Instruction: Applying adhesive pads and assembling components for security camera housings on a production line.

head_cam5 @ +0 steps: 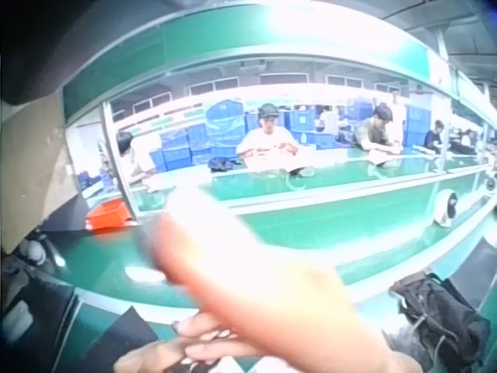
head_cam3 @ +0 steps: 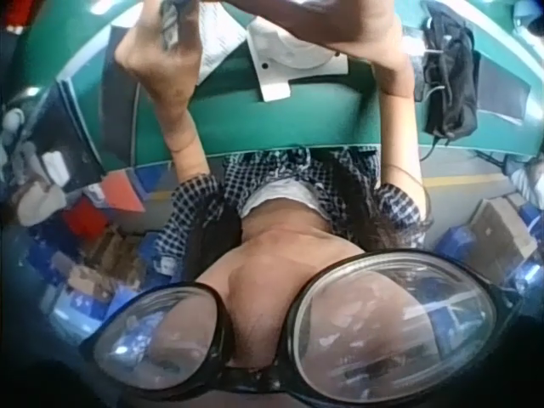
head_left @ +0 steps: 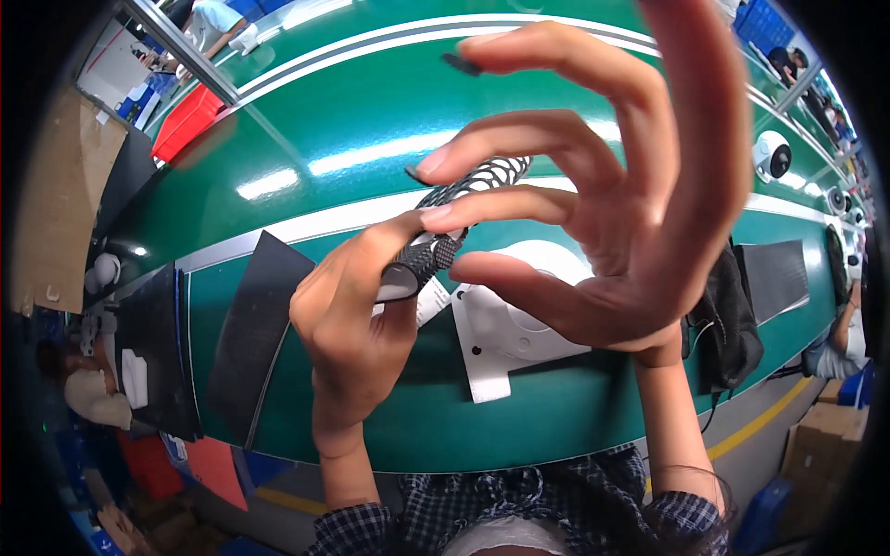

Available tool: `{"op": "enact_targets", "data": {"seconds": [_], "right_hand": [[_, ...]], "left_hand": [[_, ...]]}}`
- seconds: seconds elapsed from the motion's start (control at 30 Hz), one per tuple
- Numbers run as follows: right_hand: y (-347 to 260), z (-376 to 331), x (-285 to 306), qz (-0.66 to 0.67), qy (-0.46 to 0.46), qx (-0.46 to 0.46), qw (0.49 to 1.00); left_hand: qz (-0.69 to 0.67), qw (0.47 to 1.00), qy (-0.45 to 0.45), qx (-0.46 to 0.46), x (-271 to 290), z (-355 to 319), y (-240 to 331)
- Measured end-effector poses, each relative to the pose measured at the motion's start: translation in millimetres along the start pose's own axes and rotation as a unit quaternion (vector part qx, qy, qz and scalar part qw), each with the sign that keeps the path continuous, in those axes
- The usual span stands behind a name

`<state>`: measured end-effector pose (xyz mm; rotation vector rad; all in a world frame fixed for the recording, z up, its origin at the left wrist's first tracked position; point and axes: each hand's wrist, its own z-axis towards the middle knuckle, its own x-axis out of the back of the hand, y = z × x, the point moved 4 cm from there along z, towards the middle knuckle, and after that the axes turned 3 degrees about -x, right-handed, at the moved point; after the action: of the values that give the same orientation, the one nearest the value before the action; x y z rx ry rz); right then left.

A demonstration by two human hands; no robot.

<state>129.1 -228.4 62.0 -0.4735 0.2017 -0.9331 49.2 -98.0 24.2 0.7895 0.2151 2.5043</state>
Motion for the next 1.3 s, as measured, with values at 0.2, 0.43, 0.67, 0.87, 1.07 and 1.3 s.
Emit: {"op": "enact_targets", "data": {"seconds": [0.2, 0.43, 0.67, 0.87, 1.07, 1.3], "right_hand": [[-1, 0, -2, -0.107, -0.071, -0.071, 0.989], [-22, -3, -3, -0.205, -0.062, -0.249, 0.944], [28, -43, 33, -0.209, -0.236, -0.225, 0.922], [25, -52, 12, -0.310, -0.367, -0.185, 0.857], [28, -57, 8, -0.344, -0.389, -0.151, 0.841], [36, -60, 17, -0.428, -0.422, -0.080, 0.795]], "left_hand": [[0.018, 0.998, -0.032, 0.043, -6, 2, 1], [0.073, 0.982, 0.046, 0.167, 3, -1, -25], [0.019, 0.957, 0.191, 0.216, 44, 2, -42], [0.108, 0.953, 0.190, 0.210, 56, -2, -47], [0.085, 0.946, 0.211, 0.232, 63, -2, -50], [0.068, 0.972, 0.180, 0.138, 59, 9, -43]]}}
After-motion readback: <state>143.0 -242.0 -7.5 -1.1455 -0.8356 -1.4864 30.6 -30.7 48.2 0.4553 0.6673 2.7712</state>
